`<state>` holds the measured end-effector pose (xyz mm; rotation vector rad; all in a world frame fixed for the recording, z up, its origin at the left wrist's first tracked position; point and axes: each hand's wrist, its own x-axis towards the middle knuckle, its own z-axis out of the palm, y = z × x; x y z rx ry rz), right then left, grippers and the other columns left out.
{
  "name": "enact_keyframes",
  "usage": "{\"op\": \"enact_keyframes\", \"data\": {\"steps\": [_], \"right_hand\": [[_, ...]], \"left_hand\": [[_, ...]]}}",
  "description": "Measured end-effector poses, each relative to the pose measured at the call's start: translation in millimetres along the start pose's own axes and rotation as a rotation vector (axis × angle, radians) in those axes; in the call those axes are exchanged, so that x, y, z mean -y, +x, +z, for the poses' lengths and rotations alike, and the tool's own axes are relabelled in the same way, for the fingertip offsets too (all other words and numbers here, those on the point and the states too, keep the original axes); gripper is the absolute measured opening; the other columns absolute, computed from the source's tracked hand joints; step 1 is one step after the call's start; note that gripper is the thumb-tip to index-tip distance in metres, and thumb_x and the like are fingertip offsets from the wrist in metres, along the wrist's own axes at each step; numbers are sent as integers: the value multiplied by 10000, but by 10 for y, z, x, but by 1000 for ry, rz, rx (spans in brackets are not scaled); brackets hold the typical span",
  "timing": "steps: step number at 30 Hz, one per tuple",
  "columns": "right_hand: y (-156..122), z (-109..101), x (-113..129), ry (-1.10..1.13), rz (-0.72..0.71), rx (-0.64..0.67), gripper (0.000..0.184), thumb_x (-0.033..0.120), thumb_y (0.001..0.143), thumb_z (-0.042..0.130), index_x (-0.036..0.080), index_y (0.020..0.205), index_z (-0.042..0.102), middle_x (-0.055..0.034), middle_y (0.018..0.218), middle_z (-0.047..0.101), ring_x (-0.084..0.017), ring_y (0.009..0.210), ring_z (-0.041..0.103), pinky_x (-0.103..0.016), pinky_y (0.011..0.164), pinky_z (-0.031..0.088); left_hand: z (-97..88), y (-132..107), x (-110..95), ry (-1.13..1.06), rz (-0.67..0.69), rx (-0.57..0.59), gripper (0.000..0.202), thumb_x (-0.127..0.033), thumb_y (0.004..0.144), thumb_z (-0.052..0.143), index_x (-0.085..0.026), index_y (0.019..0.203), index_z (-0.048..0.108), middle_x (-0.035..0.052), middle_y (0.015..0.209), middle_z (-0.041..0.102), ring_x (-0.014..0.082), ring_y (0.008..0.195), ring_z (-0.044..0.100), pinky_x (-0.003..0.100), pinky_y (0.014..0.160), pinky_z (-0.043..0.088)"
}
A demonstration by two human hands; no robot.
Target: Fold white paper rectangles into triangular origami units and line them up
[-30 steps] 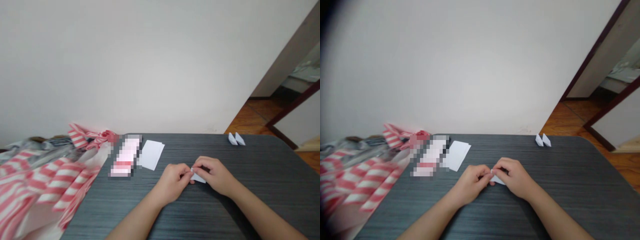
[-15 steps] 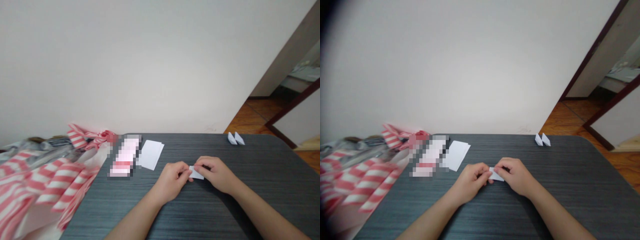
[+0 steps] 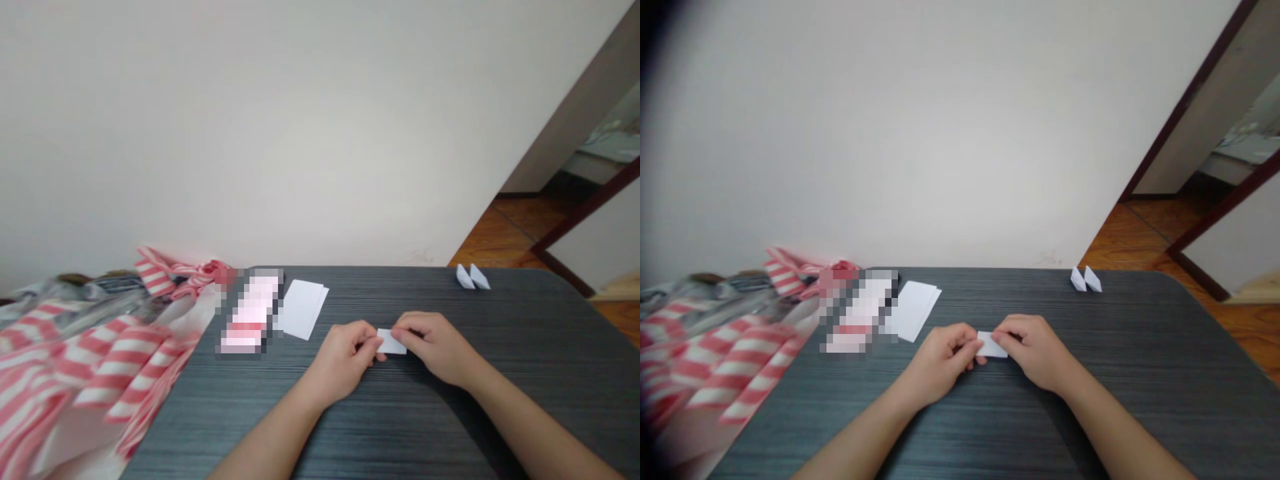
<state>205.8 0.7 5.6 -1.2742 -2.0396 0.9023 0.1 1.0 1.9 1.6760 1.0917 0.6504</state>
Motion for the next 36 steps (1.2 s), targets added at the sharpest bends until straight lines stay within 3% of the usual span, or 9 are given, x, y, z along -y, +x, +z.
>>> {"op": "enact_keyframes", "data": {"steps": [22,36], "right_hand": [[-21,-16,-52,50,90,-36,240,267,916,540,184,733,670,-12,724,663,-161,693,594,-256,663,440],[-24,-46,-8,12,44,-40,258,255,927,523,186,699,621,-9,699,630,-158,673,574,-263,650,429]], "left_hand": [[8,34,72,-226,-84,7,214,-327,889,561,-157,761,581,20,682,694,94,537,543,193,531,423],[12,13,114,-115,-18,37,274,-376,911,528,-158,758,593,49,731,716,127,602,606,212,559,430]]}}
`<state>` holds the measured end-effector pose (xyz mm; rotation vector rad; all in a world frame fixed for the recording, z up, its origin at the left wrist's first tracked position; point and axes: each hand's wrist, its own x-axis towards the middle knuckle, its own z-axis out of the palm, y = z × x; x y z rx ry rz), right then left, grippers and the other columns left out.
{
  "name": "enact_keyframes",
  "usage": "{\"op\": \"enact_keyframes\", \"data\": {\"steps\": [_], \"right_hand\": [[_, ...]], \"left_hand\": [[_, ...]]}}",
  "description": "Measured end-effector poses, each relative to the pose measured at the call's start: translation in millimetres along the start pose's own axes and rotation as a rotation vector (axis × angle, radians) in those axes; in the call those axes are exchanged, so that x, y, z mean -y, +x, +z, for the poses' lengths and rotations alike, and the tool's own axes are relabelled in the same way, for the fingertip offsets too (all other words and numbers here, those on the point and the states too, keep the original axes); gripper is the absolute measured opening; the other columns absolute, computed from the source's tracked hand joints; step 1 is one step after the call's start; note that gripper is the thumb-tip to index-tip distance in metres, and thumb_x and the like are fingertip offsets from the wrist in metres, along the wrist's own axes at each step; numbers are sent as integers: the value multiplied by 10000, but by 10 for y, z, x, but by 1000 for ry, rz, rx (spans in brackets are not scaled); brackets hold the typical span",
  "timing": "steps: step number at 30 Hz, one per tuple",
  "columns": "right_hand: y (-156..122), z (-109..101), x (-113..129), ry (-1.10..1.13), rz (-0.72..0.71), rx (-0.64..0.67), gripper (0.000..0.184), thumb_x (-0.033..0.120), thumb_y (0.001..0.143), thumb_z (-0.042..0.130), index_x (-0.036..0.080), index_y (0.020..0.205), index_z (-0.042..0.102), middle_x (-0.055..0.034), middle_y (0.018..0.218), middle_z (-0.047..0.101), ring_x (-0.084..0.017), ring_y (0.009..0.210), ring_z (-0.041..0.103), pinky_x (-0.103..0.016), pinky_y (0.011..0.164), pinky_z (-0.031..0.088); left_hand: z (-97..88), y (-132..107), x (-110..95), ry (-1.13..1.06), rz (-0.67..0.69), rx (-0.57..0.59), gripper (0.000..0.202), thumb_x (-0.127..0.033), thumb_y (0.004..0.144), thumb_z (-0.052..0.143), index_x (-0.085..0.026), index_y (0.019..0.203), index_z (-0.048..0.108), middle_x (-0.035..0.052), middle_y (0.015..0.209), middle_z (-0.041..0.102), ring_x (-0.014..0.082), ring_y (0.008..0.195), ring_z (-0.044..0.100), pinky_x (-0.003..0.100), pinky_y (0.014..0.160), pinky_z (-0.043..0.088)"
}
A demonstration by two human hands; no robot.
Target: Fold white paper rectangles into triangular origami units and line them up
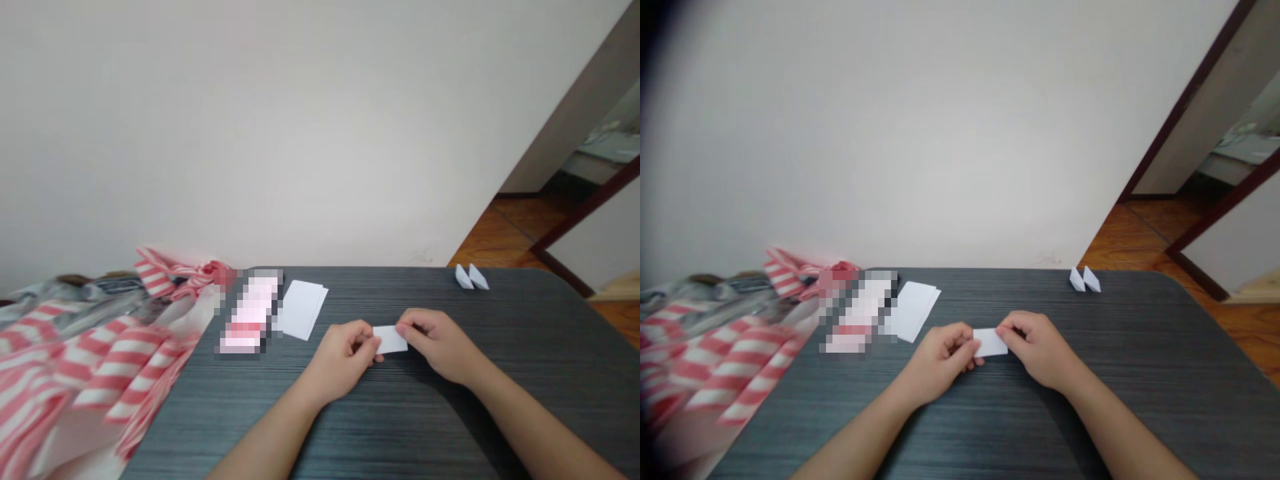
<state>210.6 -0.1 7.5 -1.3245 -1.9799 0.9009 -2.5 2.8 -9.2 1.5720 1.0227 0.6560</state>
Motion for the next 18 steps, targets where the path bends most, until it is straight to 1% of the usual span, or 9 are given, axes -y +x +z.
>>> {"op": "enact_keyframes", "data": {"steps": [5,6,8,11,18], "right_hand": [[-8,30,44,1,-39,39,244,246,927,537,187,714,641,-8,698,635,-153,668,573,-255,645,428],[-7,45,55,-2,-47,51,242,243,927,539,186,719,647,-7,696,635,-152,667,575,-253,643,425],[-5,77,72,-12,-59,67,240,235,926,544,184,721,657,-5,689,633,-150,663,579,-251,639,420],[1,119,78,-25,-63,66,239,218,918,553,182,709,661,-1,675,626,-147,653,577,-248,629,412],[9,139,57,-3,-41,43,213,205,911,549,183,732,662,-6,700,648,-152,669,585,-251,641,430]], "left_hand": [[-11,-9,-53,47,55,-32,258,-380,916,518,-159,946,647,-11,608,616,123,549,553,216,523,376],[-15,-10,-67,74,68,-32,257,-375,915,519,-160,939,658,-15,609,606,121,551,539,217,523,365],[-22,-11,-88,147,95,-32,267,-357,917,511,-160,838,672,-14,615,593,116,570,517,218,537,351],[-33,-13,-93,220,108,-28,324,-323,926,484,-158,694,640,-16,603,569,115,599,505,217,566,346],[-48,-12,-67,200,51,-18,311,-326,920,486,-160,688,609,-23,582,553,117,586,496,209,550,337]]}}
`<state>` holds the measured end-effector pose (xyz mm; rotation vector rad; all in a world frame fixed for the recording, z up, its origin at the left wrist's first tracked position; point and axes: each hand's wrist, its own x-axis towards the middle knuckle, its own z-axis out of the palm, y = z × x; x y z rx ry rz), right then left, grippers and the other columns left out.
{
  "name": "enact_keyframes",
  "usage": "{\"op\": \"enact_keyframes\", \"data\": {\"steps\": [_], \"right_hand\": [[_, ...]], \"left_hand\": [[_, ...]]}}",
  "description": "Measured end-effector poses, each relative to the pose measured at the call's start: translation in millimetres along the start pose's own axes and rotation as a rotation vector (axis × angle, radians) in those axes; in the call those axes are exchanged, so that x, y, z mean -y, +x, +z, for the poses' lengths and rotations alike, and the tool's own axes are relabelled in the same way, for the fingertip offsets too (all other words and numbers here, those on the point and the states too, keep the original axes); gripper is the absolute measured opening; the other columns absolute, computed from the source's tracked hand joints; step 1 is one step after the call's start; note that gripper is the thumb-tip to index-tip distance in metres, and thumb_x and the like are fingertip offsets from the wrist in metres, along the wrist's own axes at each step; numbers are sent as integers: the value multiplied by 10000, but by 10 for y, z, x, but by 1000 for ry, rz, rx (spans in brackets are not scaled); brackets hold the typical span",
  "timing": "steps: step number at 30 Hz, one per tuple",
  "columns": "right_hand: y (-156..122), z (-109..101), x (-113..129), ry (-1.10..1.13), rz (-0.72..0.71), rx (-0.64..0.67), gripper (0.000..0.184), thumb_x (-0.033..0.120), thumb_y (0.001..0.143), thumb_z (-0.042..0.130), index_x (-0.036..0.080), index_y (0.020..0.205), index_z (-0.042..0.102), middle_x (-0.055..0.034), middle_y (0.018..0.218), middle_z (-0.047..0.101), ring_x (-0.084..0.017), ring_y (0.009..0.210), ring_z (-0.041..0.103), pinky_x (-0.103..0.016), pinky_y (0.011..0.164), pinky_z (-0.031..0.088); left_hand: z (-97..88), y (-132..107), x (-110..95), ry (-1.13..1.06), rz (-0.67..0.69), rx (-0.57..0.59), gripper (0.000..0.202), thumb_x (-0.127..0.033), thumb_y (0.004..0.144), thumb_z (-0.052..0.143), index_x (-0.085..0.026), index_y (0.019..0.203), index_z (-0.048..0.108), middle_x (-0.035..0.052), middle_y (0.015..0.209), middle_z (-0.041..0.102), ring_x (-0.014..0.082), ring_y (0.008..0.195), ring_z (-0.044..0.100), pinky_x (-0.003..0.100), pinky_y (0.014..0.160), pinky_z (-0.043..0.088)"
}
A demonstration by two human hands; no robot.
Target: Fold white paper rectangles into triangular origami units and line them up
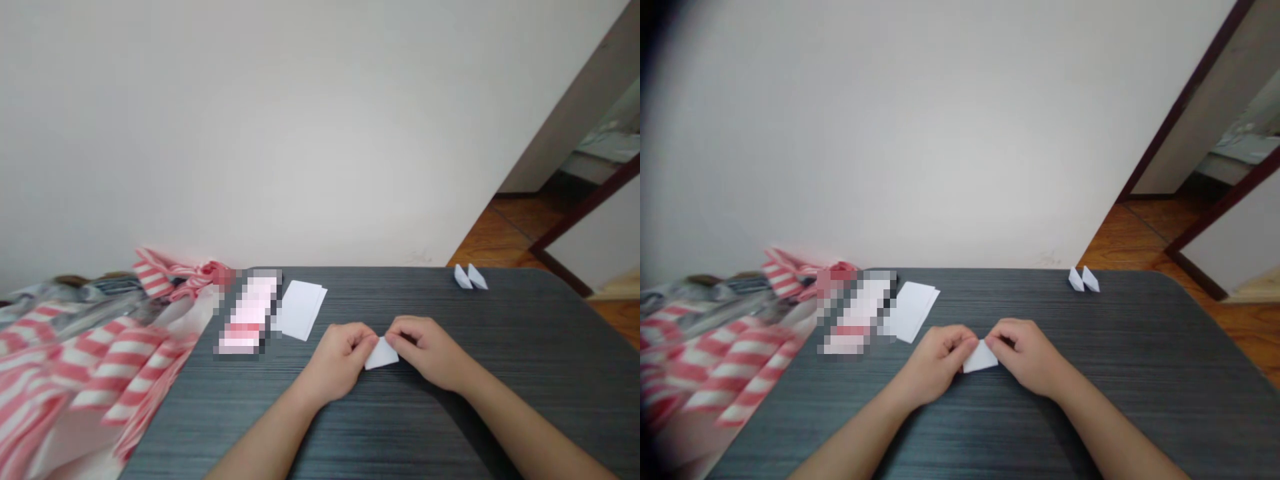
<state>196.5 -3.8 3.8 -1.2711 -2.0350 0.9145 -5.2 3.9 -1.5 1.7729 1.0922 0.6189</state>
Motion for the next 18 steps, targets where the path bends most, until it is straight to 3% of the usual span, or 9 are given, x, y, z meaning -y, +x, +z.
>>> {"op": "enact_keyframes", "data": {"steps": [10,18], "right_hand": [[-14,-34,-16,-3,6,-12,224,205,920,540,185,711,618,-1,698,627,-151,672,571,-253,645,421],[-15,-40,-57,15,15,-19,221,213,923,538,184,719,615,-2,706,620,-155,685,571,-257,652,417]], "left_hand": [[28,11,-4,-43,1,5,328,-314,924,481,-159,665,609,-19,590,568,111,580,526,207,561,367],[52,18,19,-167,-44,17,314,-331,940,466,-152,809,687,7,617,625,122,563,563,211,557,420]]}}
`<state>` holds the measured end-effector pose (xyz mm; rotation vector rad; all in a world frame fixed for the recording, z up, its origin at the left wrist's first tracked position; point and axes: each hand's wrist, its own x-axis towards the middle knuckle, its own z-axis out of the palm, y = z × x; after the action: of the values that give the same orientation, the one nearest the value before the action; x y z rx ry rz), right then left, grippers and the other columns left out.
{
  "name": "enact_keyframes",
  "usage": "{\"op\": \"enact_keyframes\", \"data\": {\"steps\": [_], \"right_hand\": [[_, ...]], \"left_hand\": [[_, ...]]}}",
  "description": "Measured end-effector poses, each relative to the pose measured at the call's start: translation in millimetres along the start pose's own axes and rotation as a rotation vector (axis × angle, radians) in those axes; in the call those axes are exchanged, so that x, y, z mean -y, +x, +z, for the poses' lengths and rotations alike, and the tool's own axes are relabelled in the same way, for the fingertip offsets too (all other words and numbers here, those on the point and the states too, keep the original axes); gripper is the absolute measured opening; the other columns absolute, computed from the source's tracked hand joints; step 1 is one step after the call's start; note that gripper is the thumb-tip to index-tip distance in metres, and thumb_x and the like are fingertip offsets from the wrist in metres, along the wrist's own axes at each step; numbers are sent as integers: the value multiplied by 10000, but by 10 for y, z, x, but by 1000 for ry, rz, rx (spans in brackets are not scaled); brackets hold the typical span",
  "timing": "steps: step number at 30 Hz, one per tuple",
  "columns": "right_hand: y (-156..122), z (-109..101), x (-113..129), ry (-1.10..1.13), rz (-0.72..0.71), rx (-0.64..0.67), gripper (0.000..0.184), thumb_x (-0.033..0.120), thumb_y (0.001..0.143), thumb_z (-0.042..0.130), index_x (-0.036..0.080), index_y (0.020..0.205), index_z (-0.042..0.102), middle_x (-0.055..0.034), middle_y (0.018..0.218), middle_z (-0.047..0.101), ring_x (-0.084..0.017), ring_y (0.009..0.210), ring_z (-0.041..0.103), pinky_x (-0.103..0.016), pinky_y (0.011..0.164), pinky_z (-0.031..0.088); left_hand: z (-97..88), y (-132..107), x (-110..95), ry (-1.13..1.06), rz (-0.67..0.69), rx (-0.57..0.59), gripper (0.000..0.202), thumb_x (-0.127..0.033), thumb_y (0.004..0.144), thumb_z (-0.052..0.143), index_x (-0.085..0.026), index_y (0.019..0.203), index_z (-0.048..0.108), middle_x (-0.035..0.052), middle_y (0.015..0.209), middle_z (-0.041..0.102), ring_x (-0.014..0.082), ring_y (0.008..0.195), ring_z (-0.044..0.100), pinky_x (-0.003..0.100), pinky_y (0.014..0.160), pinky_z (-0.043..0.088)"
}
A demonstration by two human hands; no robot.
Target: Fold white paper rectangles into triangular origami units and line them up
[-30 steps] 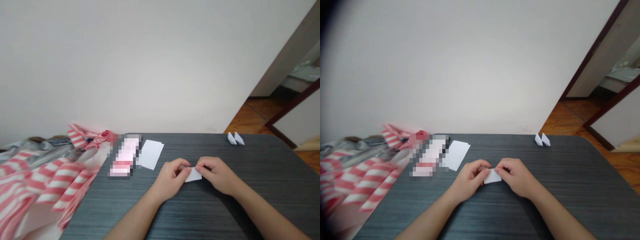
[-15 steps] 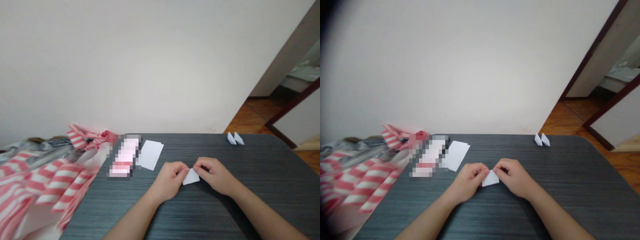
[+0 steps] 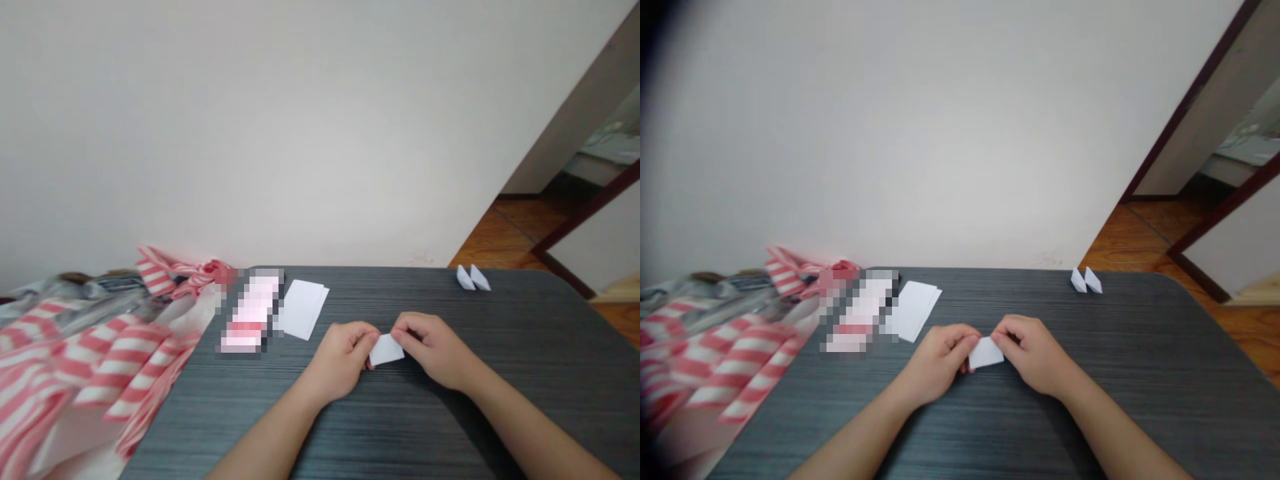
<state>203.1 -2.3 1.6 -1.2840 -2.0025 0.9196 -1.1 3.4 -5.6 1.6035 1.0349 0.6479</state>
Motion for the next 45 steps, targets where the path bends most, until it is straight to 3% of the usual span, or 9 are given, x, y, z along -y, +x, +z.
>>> {"op": "enact_keyframes", "data": {"steps": [9,17,24,30,39,42,43,45], "right_hand": [[-18,9,-16,28,64,-4,226,227,913,548,180,696,589,9,681,595,-149,661,549,-247,624,394],[-14,5,13,6,39,-48,235,222,928,518,186,698,545,8,691,564,-153,667,532,-260,634,391],[-6,-6,-8,27,13,-97,213,216,939,504,187,738,568,-4,738,579,-163,708,553,-272,677,416],[-17,8,-15,34,34,-76,199,236,939,514,187,767,601,1,727,592,-161,699,555,-269,663,411],[-22,14,0,39,57,-4,283,225,932,523,183,653,549,19,633,538,-143,625,507,-262,606,376],[-44,49,-39,118,50,1,178,227,929,542,188,764,595,4,705,578,-155,676,539,-274,645,408],[-54,63,-55,188,48,-6,74,232,927,554,196,886,604,-3,767,602,-159,704,554,-276,658,426],[-75,86,-80,294,41,6,147,228,916,583,220,1059,553,2,810,610,-155,696,564,-272,646,447]], "left_hand": [[-8,8,36,-59,-17,-16,353,-373,955,444,-146,832,685,21,604,656,128,527,552,216,525,417],[7,10,38,-59,-37,3,344,-380,958,448,-149,863,685,9,604,642,119,535,549,208,541,420],[-20,-12,-14,84,23,51,380,-350,959,459,-155,674,620,-3,596,628,106,565,551,201,576,398],[-12,-4,21,24,1,30,338,-359,963,448,-157,795,661,0,596,651,111,536,551,210,569,406],[-2,1,46,-77,-10,33,299,-370,934,498,-153,875,697,4,615,637,117,551,563,211,546,407],[3,15,61,-149,-40,23,282,-359,923,518,-149,884,702,-3,593,616,107,521,543,205,525,403],[3,22,64,-177,-40,19,280,-355,923,519,-147,894,704,-3,596,614,103,515,536,203,520,400],[0,35,64,-227,-35,17,289,-357,931,510,-144,917,706,0,599,610,97,510,526,198,513,396]]}}
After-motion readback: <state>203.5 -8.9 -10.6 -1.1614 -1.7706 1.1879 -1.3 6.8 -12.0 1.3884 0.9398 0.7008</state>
